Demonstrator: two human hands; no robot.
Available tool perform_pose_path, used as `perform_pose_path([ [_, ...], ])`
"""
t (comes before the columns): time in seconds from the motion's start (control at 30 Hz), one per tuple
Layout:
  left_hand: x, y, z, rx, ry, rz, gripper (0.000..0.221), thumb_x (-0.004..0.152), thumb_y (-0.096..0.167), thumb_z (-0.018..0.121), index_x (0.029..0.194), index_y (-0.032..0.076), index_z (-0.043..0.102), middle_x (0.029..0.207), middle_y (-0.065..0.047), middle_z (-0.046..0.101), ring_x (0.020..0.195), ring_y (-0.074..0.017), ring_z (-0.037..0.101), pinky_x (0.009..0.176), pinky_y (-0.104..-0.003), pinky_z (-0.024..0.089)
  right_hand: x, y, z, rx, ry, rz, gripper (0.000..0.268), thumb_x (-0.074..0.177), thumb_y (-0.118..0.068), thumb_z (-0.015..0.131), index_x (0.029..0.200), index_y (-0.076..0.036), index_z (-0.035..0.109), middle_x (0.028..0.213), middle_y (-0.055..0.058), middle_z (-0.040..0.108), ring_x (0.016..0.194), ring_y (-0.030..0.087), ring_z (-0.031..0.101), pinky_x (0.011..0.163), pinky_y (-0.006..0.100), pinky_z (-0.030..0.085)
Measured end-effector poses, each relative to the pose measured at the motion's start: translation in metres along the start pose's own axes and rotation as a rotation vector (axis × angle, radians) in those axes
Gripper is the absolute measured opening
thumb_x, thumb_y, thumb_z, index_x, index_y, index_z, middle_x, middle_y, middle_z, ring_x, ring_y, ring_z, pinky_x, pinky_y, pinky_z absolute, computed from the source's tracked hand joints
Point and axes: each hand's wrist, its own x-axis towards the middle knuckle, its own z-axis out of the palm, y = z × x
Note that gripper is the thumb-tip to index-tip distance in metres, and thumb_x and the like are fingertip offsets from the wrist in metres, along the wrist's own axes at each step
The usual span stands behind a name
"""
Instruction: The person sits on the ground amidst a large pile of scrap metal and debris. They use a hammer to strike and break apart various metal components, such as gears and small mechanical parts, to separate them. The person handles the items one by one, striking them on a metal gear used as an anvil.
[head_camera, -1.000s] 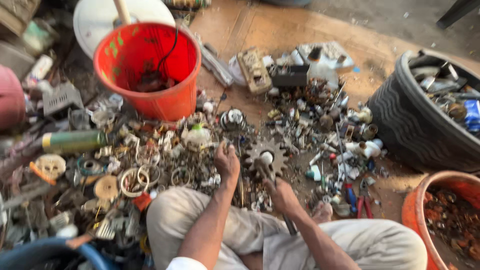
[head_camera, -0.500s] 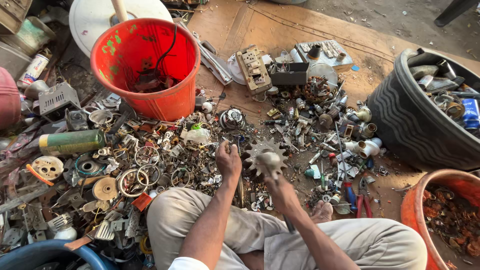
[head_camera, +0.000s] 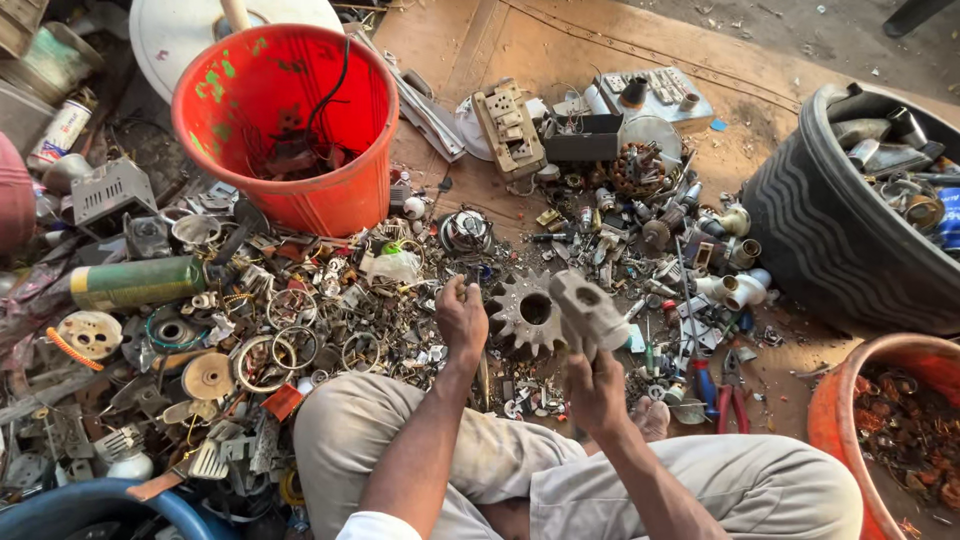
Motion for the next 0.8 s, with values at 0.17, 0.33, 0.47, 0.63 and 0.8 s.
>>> perform_pose_path([
  [0.17, 0.002, -0.010, 0.000, 0.005, -0.015, 0.004, 0.035, 0.096, 0.022, 0.061, 0.126, 0.005, 0.066, 0.118, -0.013, 0.064, 0.095, -0.0244, 0.067, 0.082, -0.039, 0.057, 0.018, 0.015, 0.016, -0.355, -0.207, 0.412, 0.054, 0.102, -0.054, 0.043, 0.104, -0.005, 0.064, 0.069, 0.005, 0.064, 0.058, 0.014, 0.059, 0.051, 0.033, 0.047],
  [0.33, -0.001, -0.026, 0.003, 0.006, -0.008, 0.090, 0.026, 0.096, 0.022, 0.064, 0.114, 0.005, 0.073, 0.119, -0.015, 0.071, 0.099, -0.0247, 0.068, 0.087, -0.040, 0.057, 0.022, 0.017, 0.008, -0.077, -0.192, 0.509, 0.056, 0.105, -0.055, 0.042, 0.092, -0.004, 0.062, 0.065, 0.002, 0.055, 0.051, 0.015, 0.052, 0.044, 0.035, 0.046],
  [0.47, -0.007, -0.024, 0.003, 0.103, -0.355, 0.106, 0.022, 0.098, 0.024, 0.062, 0.108, 0.009, 0.075, 0.101, -0.014, 0.079, 0.079, -0.0216, 0.074, 0.073, -0.036, 0.060, 0.009, -0.003, 0.000, 0.082, -0.119, 0.495, 0.051, 0.100, -0.055, 0.047, 0.090, -0.006, 0.060, 0.062, 0.001, 0.054, 0.045, 0.013, 0.050, 0.040, 0.032, 0.045],
  [0.63, -0.028, -0.025, 0.016, 0.509, -0.435, 0.431, 0.027, 0.104, 0.028, 0.061, 0.101, 0.006, 0.077, 0.101, -0.015, 0.071, 0.076, -0.0212, 0.069, 0.058, -0.034, 0.061, 0.001, -0.006, -0.007, 0.101, -0.124, 0.464, 0.055, 0.098, -0.059, 0.051, 0.090, -0.005, 0.059, 0.062, 0.001, 0.055, 0.045, 0.011, 0.052, 0.039, 0.030, 0.046],
  [0.8, -0.029, -0.029, 0.020, 0.585, -0.436, 0.555, 0.022, 0.100, 0.026, 0.066, 0.096, 0.008, 0.078, 0.100, -0.012, 0.069, 0.082, -0.0229, 0.069, 0.065, -0.037, 0.061, -0.003, 0.003, -0.002, 0.069, -0.127, 0.519, 0.055, 0.098, -0.059, 0.051, 0.091, -0.006, 0.061, 0.062, 0.001, 0.054, 0.045, 0.012, 0.052, 0.039, 0.030, 0.046],
])
